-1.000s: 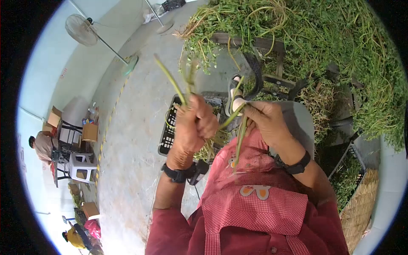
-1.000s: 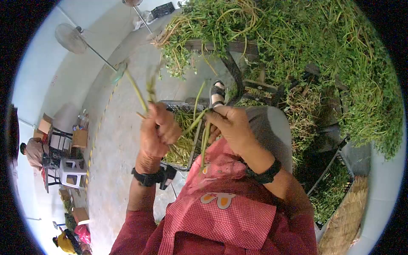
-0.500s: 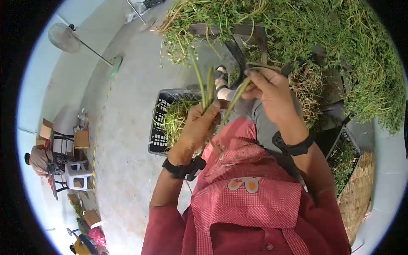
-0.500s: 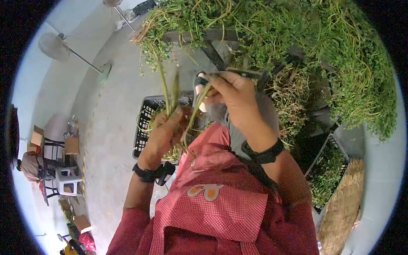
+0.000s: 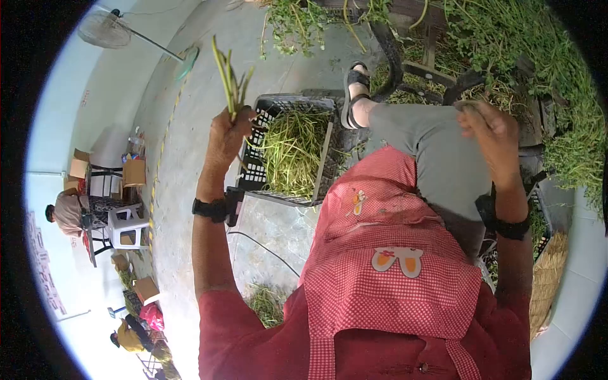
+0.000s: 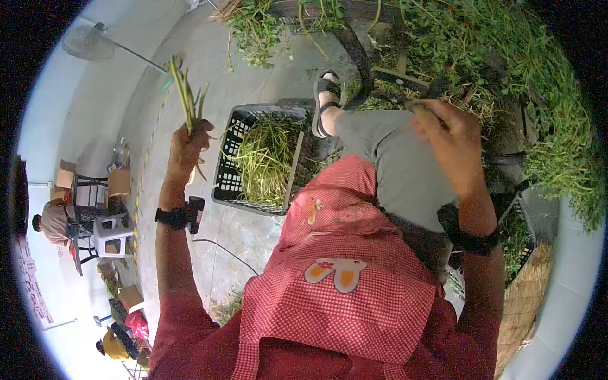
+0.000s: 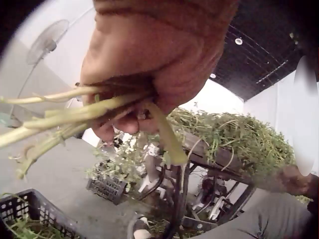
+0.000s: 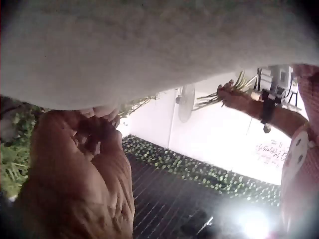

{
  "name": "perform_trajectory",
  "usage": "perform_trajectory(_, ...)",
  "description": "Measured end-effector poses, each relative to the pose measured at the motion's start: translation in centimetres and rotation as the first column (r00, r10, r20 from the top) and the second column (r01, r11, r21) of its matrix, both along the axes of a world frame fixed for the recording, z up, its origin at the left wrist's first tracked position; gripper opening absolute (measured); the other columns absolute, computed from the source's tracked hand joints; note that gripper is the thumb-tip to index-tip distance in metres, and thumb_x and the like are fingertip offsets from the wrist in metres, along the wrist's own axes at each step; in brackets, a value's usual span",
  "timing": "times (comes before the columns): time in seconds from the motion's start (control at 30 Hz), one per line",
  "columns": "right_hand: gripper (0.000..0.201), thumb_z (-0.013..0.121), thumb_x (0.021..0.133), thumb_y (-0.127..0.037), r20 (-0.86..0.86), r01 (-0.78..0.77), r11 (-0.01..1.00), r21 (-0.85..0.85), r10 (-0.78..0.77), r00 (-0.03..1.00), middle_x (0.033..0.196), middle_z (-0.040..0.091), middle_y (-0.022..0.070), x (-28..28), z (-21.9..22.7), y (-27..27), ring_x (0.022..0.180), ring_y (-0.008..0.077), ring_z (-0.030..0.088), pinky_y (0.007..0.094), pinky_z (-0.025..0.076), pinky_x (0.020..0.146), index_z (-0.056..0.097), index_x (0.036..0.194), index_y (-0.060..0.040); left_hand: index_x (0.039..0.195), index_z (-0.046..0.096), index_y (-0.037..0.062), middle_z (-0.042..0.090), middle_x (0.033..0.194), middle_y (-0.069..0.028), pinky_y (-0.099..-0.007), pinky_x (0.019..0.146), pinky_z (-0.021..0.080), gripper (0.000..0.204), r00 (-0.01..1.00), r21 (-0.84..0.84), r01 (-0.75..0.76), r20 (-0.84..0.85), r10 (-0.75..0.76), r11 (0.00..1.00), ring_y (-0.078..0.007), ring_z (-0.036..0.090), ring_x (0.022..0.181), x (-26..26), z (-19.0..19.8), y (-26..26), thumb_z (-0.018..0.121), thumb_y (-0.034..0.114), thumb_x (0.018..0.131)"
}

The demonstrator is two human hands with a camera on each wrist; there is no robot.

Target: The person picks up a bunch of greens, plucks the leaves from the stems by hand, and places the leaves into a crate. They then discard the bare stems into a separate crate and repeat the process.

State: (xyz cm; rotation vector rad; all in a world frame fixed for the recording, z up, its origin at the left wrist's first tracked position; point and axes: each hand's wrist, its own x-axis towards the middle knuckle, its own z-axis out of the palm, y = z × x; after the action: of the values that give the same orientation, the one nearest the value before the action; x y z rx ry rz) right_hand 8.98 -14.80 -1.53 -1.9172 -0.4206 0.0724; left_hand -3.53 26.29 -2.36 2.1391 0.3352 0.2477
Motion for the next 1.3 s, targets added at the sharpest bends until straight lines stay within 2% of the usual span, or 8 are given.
perform_trajectory(0.33,0.019,0.054,0.090,-0.014,-0.065,0.061,0.988,0.145,-0.052,0.997,0.079,0.064,0.0064,0.9,-2.5,-1.8,0.064,0.0105,0.058,0.0241,0.049,0.059,0.064,0.096,0.0016,0.081,0.061,0.0011,0.051,0.055,-0.0012,-0.0276,0.045,0.036,0.022,0.952,0.094,-0.239,-0.171,0.252,0.966,-0.0085,0.046,0.051,1.4,-7.9,2.6,0.053,0.021,0.086)
perform_trajectory(0.47,0.019,0.055,0.089,-0.014,-0.077,0.070,0.990,0.124,-0.061,0.995,0.078,0.064,0.0060,0.9,-2.3,-1.7,0.065,0.0101,0.058,0.0243,0.049,0.060,0.064,0.095,0.0020,0.114,0.042,-0.0032,0.057,0.103,-0.0243,-0.0429,0.080,0.045,0.064,0.916,0.431,-0.078,-0.326,0.235,0.899,-0.0369,0.056,0.095,1.9,-24.3,8.6,0.069,0.039,0.073)
perform_trajectory(0.63,0.021,0.056,0.088,-0.014,-0.060,0.068,0.991,0.113,-0.062,0.996,0.078,0.064,0.0059,0.5,-2.6,-2.2,0.065,0.0094,0.057,0.0233,0.048,0.060,0.063,0.097,0.0032,0.128,0.038,-0.0049,0.047,0.122,-0.0271,-0.0414,0.091,0.042,0.077,0.955,0.286,0.080,-0.298,0.010,0.955,-0.0390,0.048,0.112,-0.7,-28.9,2.8,0.070,0.039,0.072)
perform_trajectory(0.7,0.021,0.056,0.088,-0.014,-0.086,0.078,0.987,0.138,-0.066,0.994,0.077,0.063,0.0055,0.1,-2.0,-1.4,0.064,0.0086,0.056,0.0219,0.047,0.060,0.062,0.097,0.0040,0.125,0.044,-0.0035,0.052,0.118,-0.0243,-0.0392,0.088,0.044,0.069,0.914,0.339,0.127,-0.404,0.022,0.932,-0.0363,0.052,0.109,-0.8,-23.4,-2.2,0.069,0.037,0.074)
perform_trajectory(0.77,0.021,0.056,0.088,-0.014,-0.084,0.089,0.987,0.133,-0.078,0.993,0.077,0.063,0.0055,0.1,-1.9,-1.3,0.063,0.0082,0.056,0.0212,0.047,0.060,0.062,0.097,0.0046,0.123,0.048,-0.0016,0.057,0.113,-0.0216,-0.0387,0.085,0.046,0.063,0.874,0.026,0.071,-0.483,-0.049,0.997,-0.0325,0.057,0.102,0.1,-23.4,-2.3,0.068,0.035,0.076)
perform_trajectory(0.93,0.020,0.055,0.088,-0.013,-0.056,0.050,0.988,0.149,-0.042,0.998,0.076,0.063,0.0037,-0.7,-1.9,-1.4,0.064,0.0081,0.056,0.0223,0.046,0.060,0.062,0.097,0.0033,0.103,0.059,-0.0031,0.065,0.091,-0.0174,-0.0337,0.072,0.049,0.036,0.999,-0.202,0.038,0.017,-0.036,0.979,-0.0242,0.064,0.081,4.8,-25.0,-1.1,0.064,0.024,0.080)
perform_trajectory(1.07,0.019,0.055,0.087,-0.014,-0.093,0.026,0.989,0.144,-0.013,0.996,0.074,0.062,0.0050,-0.2,-0.7,-1.2,0.063,0.0090,0.057,0.0224,0.046,0.058,0.062,0.093,0.0035,0.093,0.059,-0.0021,0.061,0.073,-0.0116,-0.0284,0.061,0.047,0.018,0.996,-0.348,0.070,-0.025,-0.084,0.935,-0.0186,0.060,0.066,6.0,-13.4,-6.8,0.056,0.011,0.082)
perform_trajectory(1.3,0.024,0.056,0.087,-0.019,0.056,-0.023,0.996,0.083,0.019,0.998,0.066,0.061,0.0068,4.8,6.0,0.7,0.056,0.0094,0.057,0.0237,0.042,0.044,0.062,0.084,0.0043,0.094,0.062,0.0009,0.064,0.078,-0.0142,-0.0326,0.063,0.047,0.019,0.876,-0.177,0.456,-0.084,-0.475,0.872,-0.0229,0.061,0.067,2.0,-6.1,-18.6,0.058,0.013,0.080)
